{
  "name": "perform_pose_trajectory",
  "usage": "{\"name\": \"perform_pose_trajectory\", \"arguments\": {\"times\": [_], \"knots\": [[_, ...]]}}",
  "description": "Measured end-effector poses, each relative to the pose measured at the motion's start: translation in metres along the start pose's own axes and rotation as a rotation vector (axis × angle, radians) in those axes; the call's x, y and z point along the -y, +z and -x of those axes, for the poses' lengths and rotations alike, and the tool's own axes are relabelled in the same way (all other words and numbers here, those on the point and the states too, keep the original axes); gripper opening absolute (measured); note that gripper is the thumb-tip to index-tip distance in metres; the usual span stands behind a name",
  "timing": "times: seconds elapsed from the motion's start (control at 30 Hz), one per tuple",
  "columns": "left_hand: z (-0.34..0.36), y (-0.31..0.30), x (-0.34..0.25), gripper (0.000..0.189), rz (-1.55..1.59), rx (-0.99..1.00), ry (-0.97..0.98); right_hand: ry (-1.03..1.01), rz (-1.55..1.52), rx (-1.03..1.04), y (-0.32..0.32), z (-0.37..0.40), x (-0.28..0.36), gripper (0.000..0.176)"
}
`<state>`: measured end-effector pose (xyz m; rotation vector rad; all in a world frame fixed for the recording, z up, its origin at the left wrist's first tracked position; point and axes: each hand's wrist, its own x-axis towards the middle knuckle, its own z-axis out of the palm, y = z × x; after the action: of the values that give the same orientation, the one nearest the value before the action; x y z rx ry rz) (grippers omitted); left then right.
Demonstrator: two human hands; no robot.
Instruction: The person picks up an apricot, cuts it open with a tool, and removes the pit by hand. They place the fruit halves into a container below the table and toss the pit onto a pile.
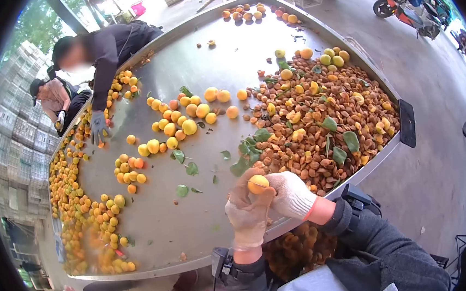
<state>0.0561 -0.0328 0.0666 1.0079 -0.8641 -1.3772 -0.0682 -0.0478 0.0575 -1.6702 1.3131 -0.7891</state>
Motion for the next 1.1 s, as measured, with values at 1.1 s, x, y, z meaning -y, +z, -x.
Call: {"name": "perform_pose_trajectory", "arguments": {"times": [1.1], "knots": [[-0.014, -0.016, -0.006, 0.055, 0.169, -0.06, -0.136, 0.373, -0.768, 0.255, -0.076, 0.01, 0.007, 0.025]]}}
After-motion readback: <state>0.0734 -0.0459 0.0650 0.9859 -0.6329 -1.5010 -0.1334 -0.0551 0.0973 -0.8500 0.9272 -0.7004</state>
